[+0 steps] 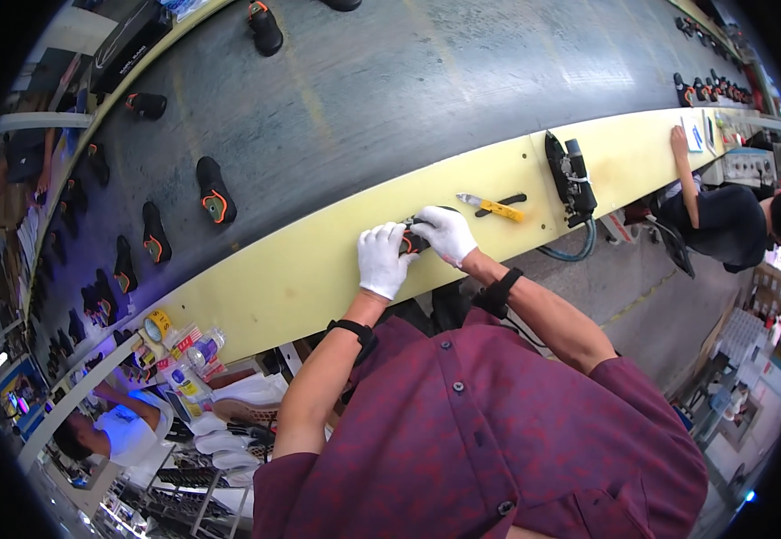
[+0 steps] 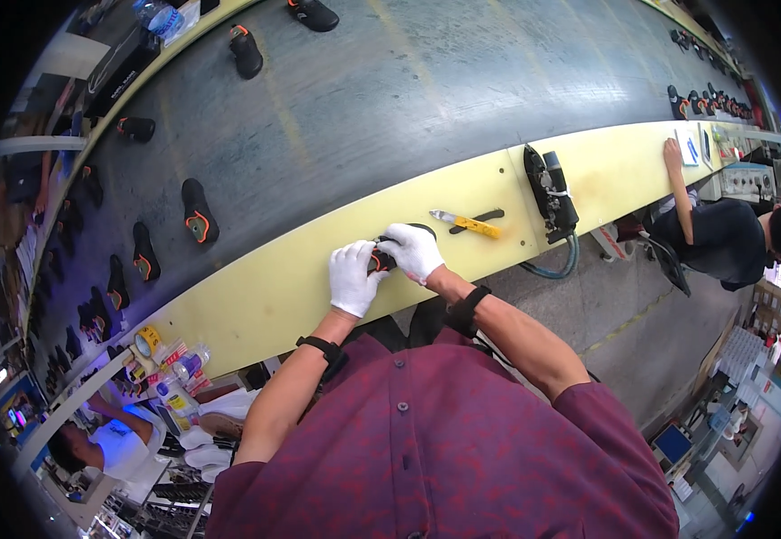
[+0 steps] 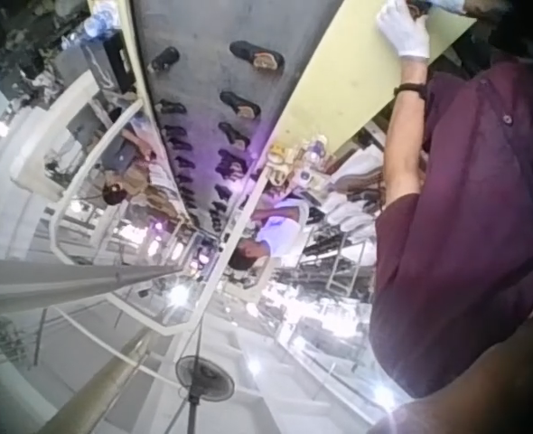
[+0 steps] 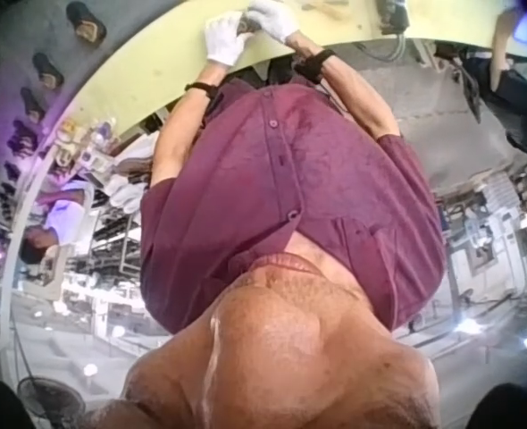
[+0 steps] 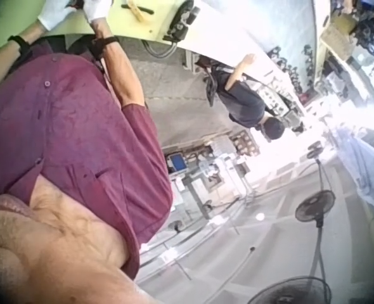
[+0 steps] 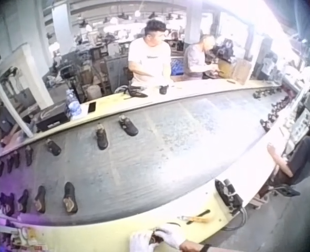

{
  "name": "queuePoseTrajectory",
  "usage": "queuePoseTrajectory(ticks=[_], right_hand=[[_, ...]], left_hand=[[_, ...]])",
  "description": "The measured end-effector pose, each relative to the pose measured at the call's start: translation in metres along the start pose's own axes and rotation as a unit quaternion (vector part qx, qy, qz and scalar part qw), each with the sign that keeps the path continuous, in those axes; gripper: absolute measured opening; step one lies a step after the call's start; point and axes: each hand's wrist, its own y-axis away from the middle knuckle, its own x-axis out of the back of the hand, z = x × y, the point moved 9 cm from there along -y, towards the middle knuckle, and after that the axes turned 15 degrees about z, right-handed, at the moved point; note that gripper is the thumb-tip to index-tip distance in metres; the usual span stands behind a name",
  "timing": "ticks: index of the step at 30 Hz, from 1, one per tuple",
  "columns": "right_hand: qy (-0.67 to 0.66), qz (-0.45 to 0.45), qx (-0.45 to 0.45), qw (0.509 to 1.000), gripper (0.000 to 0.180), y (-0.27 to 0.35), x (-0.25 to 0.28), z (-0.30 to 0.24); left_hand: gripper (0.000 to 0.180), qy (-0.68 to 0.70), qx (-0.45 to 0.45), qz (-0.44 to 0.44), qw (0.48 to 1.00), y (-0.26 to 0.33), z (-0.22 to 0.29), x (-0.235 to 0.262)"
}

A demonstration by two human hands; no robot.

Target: Buffing and finishing the edges of shoe uppers on an industrial assembly line.

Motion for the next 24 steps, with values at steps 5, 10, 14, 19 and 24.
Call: queuePoseTrajectory(ticks=[5, 10, 14, 19, 24], right_hand=[[0.110, -0.078, -0.033, 0.990, 0.025, -0.026, -0.030, 0.006], [0.172, -0.245, -0.043, 0.953, 0.037, -0.052, -0.065, 0.026], [0.281, -0.344, 0.011, 0.896, 0.040, -0.063, -0.098, 0.042], [0.298, -0.246, 0.083, 0.919, 0.030, -0.058, -0.088, 0.041], [0.213, 0.019, 0.165, 0.963, 0.011, -0.022, 0.014, -0.020]], left_hand=[[0.060, 0.013, 0.000, 0.012, 1.000, 0.002, -0.006, -0.007], [0.066, 0.033, 0.044, 0.037, 0.998, 0.010, -0.016, -0.011], [0.075, 0.040, 0.120, 0.038, 0.991, 0.013, -0.022, -0.010], [0.093, 0.064, 0.223, -0.008, 0.973, 0.016, -0.036, -0.005], [0.103, 0.030, 0.189, 0.045, 0.980, 0.026, -0.042, 0.031]])
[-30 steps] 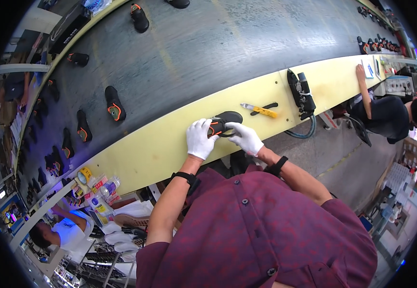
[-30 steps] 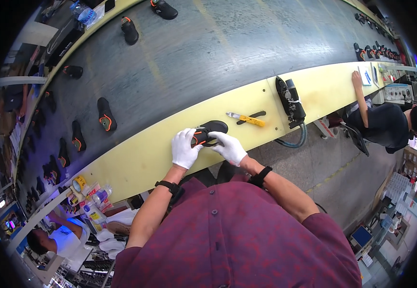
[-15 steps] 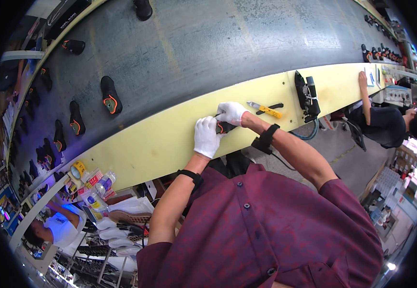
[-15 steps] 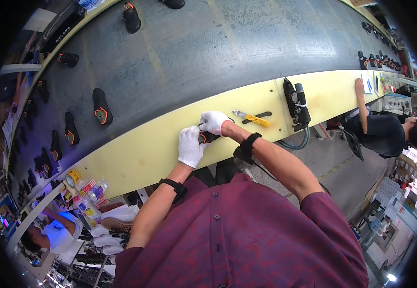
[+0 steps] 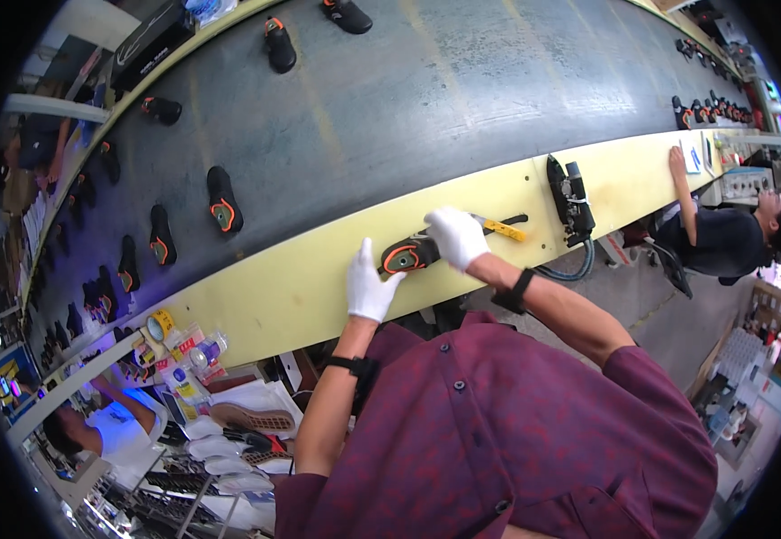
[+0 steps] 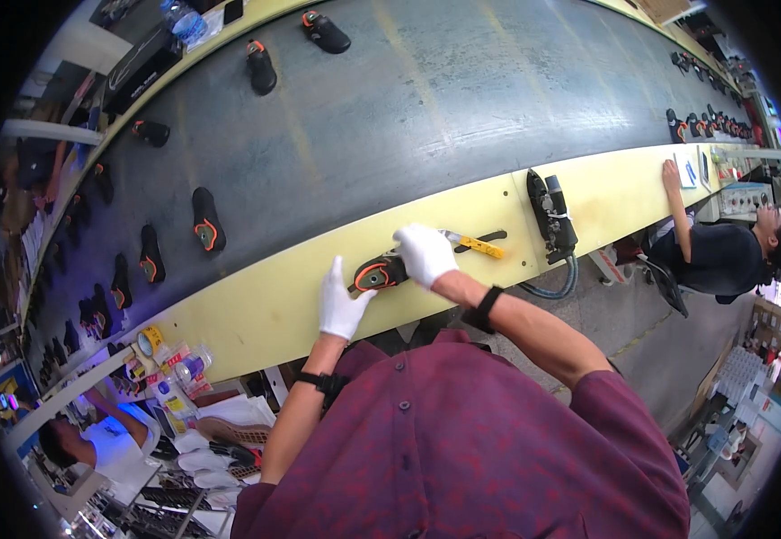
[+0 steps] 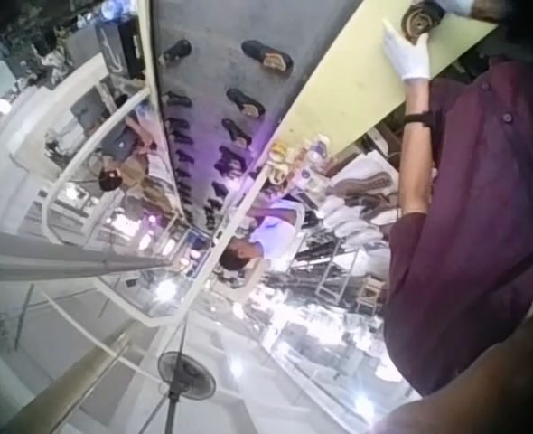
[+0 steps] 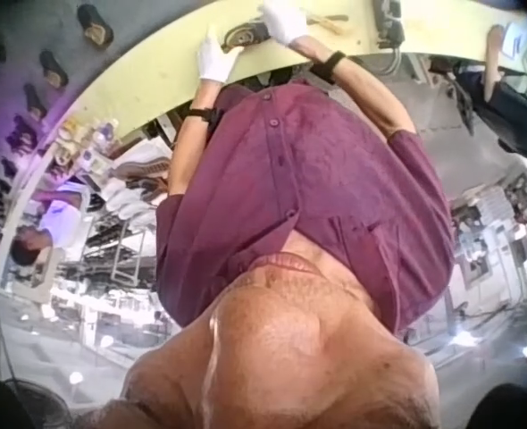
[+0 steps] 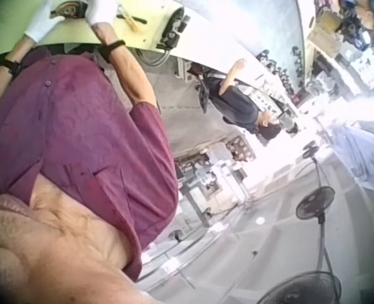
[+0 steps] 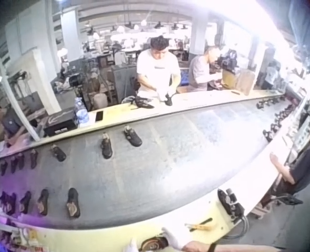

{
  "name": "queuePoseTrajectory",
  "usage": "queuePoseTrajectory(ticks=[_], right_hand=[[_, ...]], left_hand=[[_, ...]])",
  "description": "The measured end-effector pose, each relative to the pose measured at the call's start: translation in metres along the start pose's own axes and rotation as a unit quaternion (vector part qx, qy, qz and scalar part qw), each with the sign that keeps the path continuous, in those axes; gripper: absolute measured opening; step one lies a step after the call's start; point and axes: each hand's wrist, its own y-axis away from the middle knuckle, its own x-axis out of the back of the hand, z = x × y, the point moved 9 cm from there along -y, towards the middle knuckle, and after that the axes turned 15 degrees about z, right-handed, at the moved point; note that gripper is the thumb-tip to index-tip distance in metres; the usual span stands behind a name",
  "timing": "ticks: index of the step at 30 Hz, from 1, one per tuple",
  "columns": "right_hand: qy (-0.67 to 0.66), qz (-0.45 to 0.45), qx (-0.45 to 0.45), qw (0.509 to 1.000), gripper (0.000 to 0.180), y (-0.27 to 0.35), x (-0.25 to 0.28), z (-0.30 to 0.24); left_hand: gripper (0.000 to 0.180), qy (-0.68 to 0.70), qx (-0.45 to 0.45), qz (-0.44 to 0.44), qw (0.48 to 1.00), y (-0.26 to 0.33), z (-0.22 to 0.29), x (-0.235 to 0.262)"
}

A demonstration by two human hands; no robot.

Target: Buffing and finishing the edges of shoe uppers on an industrial assembly line.

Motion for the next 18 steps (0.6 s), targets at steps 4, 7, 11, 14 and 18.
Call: queuePoseTrajectory(ticks=[4, 7, 11, 14, 18], right_hand=[[0.050, -0.011, 0.153, 0.987, 0.025, 0.037, 0.008, -0.060], [-0.001, -0.074, 0.141, 0.987, 0.017, 0.032, -0.034, -0.057], [-0.175, -0.113, 0.012, 0.978, 0.044, 0.012, -0.013, -0.052], [-0.237, -0.086, -0.004, 0.968, 0.051, 0.004, 0.026, -0.049], [-0.196, -0.141, -0.007, 0.970, 0.059, 0.009, 0.025, -0.020]], left_hand=[[0.092, -0.038, 0.041, -0.056, 0.997, 0.026, -0.039, -0.015], [0.083, 0.061, 0.115, -0.161, 0.978, 0.038, -0.083, -0.044], [0.086, 0.259, 0.186, -0.100, 0.942, 0.017, -0.055, -0.021], [0.080, 0.251, 0.116, -0.087, 0.957, -0.007, 0.011, 0.023], [0.059, -0.054, -0.189, -0.025, 0.980, -0.019, 0.114, 0.032]])
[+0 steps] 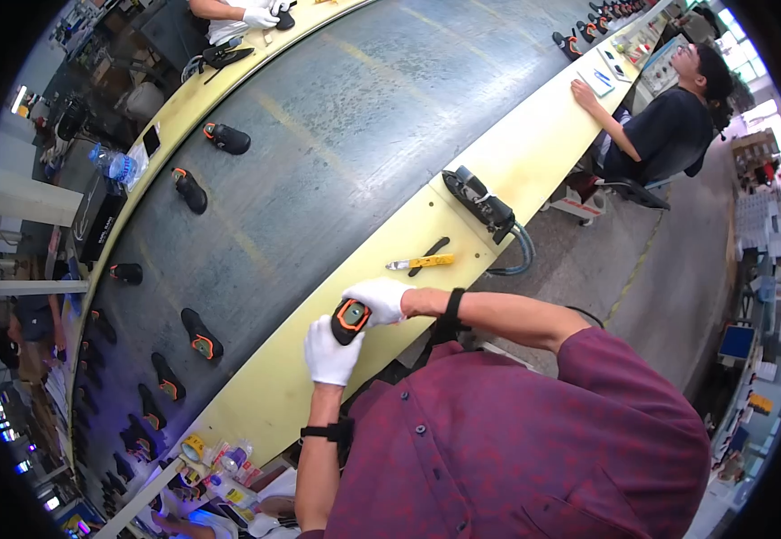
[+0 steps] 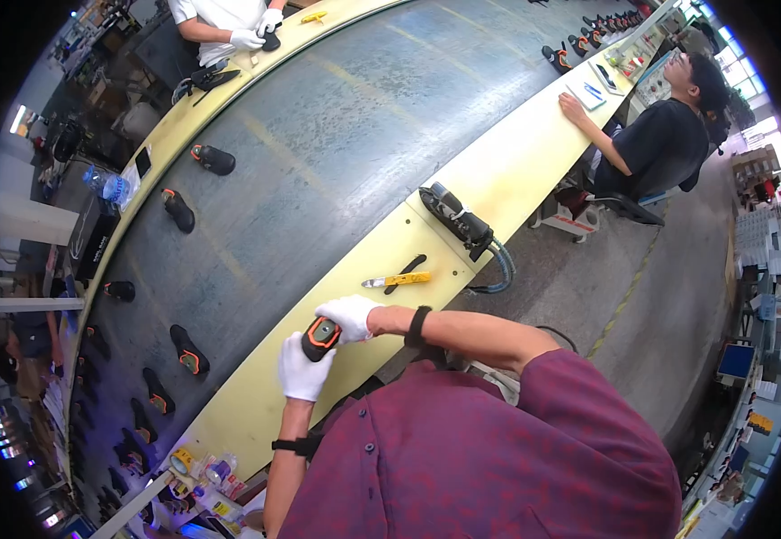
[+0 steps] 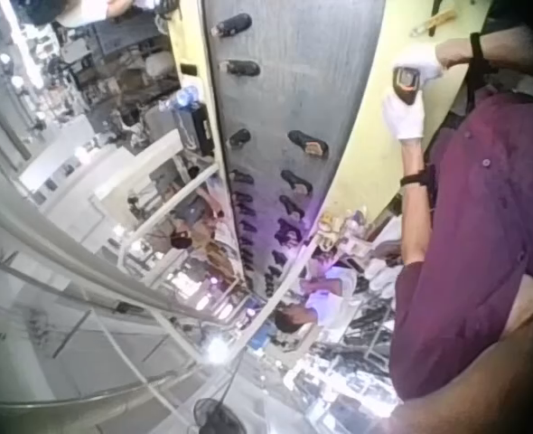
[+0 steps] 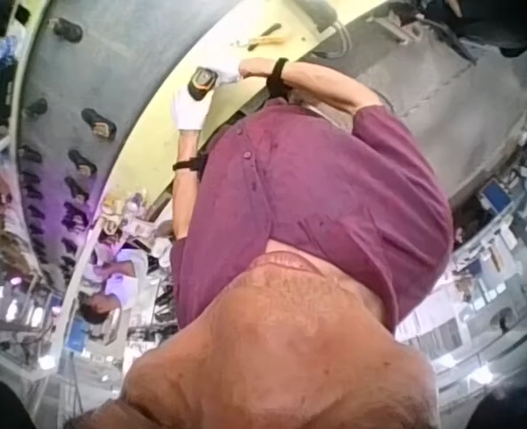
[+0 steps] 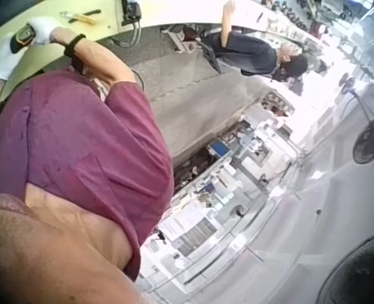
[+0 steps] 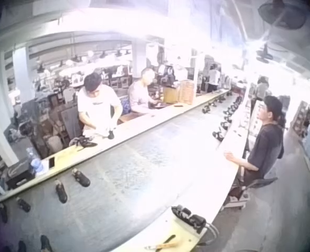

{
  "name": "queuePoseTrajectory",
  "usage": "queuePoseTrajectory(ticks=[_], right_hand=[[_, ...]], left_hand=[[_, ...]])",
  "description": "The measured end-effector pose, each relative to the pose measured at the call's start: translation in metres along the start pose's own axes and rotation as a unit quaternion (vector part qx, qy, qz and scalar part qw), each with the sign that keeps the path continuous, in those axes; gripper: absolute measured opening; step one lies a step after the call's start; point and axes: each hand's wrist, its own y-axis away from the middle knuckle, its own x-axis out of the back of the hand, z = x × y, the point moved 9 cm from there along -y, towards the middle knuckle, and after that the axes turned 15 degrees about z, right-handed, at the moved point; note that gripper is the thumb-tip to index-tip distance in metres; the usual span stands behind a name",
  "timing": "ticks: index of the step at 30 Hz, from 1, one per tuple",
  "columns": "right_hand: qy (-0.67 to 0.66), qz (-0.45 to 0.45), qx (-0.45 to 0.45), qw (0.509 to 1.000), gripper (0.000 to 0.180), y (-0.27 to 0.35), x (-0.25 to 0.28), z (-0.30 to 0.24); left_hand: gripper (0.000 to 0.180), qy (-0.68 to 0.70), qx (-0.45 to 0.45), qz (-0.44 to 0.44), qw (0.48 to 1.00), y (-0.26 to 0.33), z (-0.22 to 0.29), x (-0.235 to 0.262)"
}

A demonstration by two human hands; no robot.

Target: Buffing and finishing the edges of shoe uppers on an industrial assembly line.

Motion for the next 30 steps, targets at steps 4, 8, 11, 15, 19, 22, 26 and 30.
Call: queuePoseTrajectory(ticks=[4, 8, 11, 15, 19, 22, 26, 30], right_hand=[[0.121, 0.153, 0.086, 0.977, 0.066, 0.002, 0.099, 0.023], [0.342, 0.486, -0.012, 0.804, 0.043, 0.038, 0.266, 0.103], [0.331, 0.366, -0.274, 0.826, 0.051, 0.054, 0.281, 0.199], [0.189, 0.230, -0.220, 0.929, 0.049, 0.044, 0.250, 0.187], [0.139, 0.204, -0.222, 0.943, 0.047, 0.058, 0.238, 0.137], [0.028, 0.192, -0.179, 0.965, 0.041, 0.056, 0.239, 0.011], [0.020, 0.083, -0.119, 0.989, 0.043, 0.034, 0.198, -0.059], [0.094, 0.052, -0.155, 0.982, 0.045, 0.034, 0.177, -0.030]], left_hand=[[0.061, -0.009, 0.011, -0.006, 1.000, -0.013, 0.024, -0.007], [0.073, 0.030, 0.060, -0.022, 0.998, -0.025, 0.036, -0.028], [0.069, 0.039, 0.076, -0.043, 0.995, -0.037, 0.047, -0.040], [0.070, 0.035, 0.100, -0.073, 0.992, -0.051, 0.055, -0.049], [0.070, 0.015, 0.103, -0.081, 0.991, -0.066, 0.066, -0.059], [0.067, -0.013, 0.086, -0.075, 0.993, -0.058, 0.076, -0.063], [0.062, -0.017, 0.113, -0.081, 0.990, -0.054, 0.076, -0.072], [0.064, -0.029, 0.109, -0.078, 0.990, -0.042, 0.073, -0.071]])
